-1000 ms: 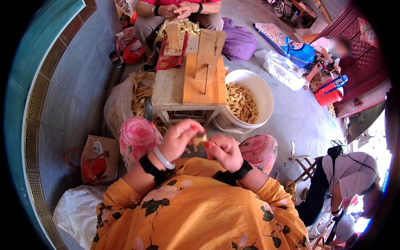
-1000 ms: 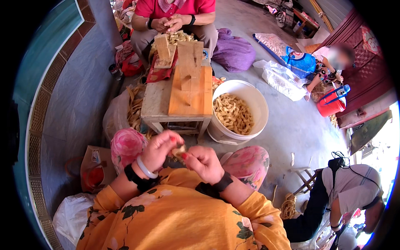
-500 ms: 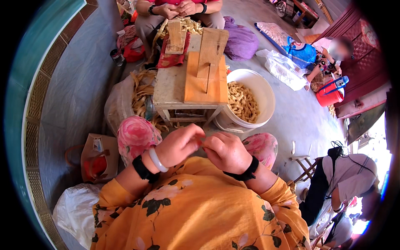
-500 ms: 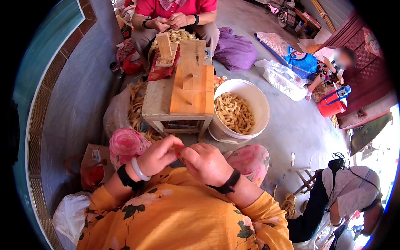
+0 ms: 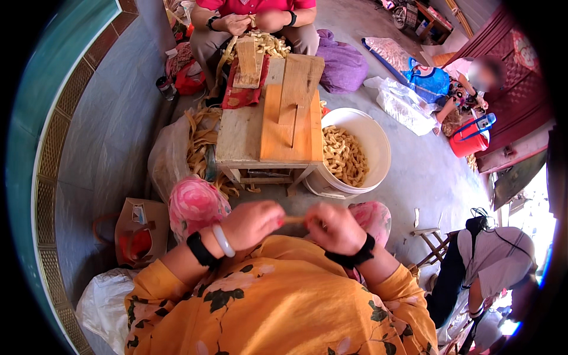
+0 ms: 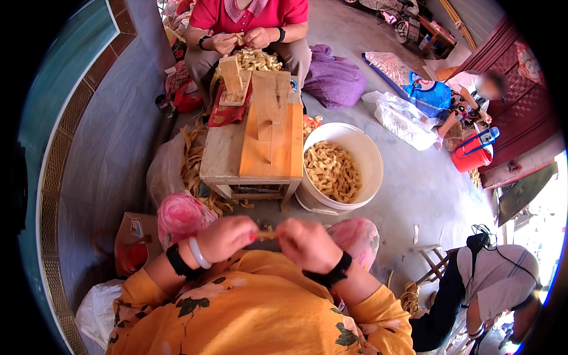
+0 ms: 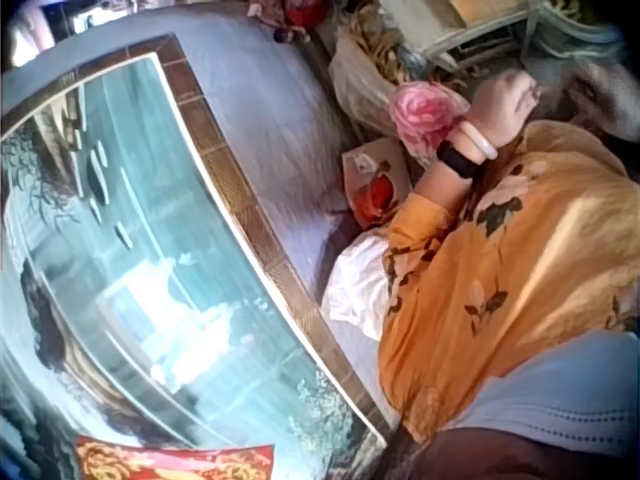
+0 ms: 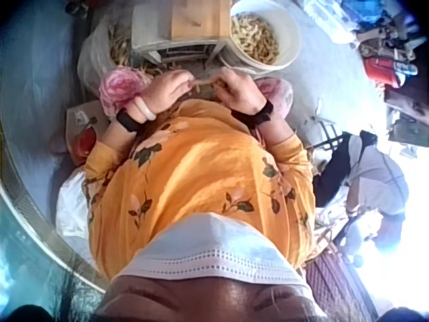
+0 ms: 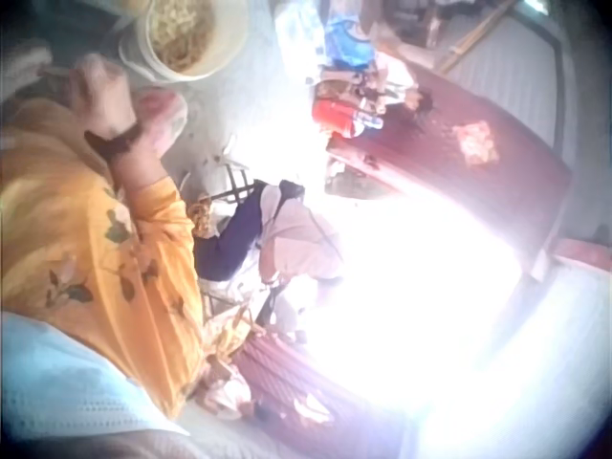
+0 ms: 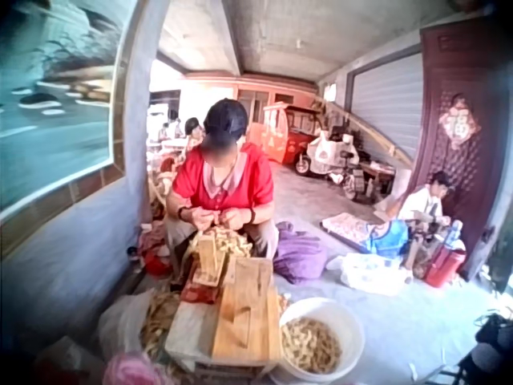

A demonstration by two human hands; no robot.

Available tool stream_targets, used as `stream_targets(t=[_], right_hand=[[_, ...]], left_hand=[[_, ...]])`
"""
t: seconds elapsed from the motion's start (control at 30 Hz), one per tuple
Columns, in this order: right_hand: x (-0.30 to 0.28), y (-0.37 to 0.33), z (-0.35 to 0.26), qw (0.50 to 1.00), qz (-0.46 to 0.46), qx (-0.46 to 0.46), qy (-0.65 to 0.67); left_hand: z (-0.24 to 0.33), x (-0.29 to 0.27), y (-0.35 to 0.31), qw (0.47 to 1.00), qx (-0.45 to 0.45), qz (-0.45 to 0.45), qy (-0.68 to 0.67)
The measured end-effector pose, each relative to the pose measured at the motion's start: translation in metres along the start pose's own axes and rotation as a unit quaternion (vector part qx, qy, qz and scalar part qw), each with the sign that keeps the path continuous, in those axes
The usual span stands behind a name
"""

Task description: The person folds small rectangular pieces of paper by hand, one by one, and places them into a white bucket.

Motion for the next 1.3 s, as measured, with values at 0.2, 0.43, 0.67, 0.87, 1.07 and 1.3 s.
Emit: stream_targets(t=[0.2,0.43,0.67,0.87,1.07,1.3], right_hand=[[-0.058,0.047,0.019,0.986,0.129,-0.011,-0.100],[-0.064,0.088,0.078,0.959,0.174,0.077,-0.210],[-0.078,0.024,0.090,0.963,0.246,0.111,-0.029],[-0.051,0.007,0.044,0.975,0.210,0.063,-0.035],[-0.011,-0.005,-0.009,0.978,0.141,-0.046,-0.146],[-0.009,-0.015,-0.021,0.964,0.137,0.040,-0.225]], left_hand=[[-0.034,-0.069,0.038,0.984,-0.058,0.150,-0.077],[-0.066,-0.105,0.060,0.953,-0.122,0.268,0.071],[-0.075,-0.070,0.034,0.929,-0.081,0.217,-0.289],[-0.073,-0.004,0.028,0.786,0.084,0.079,-0.608],[0.012,-0.015,0.035,0.990,0.002,0.118,-0.073],[0.021,0.020,0.042,0.990,-0.071,0.015,0.124]])
Point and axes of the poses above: each hand's wrist, its own y-axis towards the middle knuckle, its own x-axis out of the palm, z = x × y, the point moved 10 cm from there along y, towards the middle knuckle, and after that the axes turned 15 degrees about -z, right-handed, at the moved point
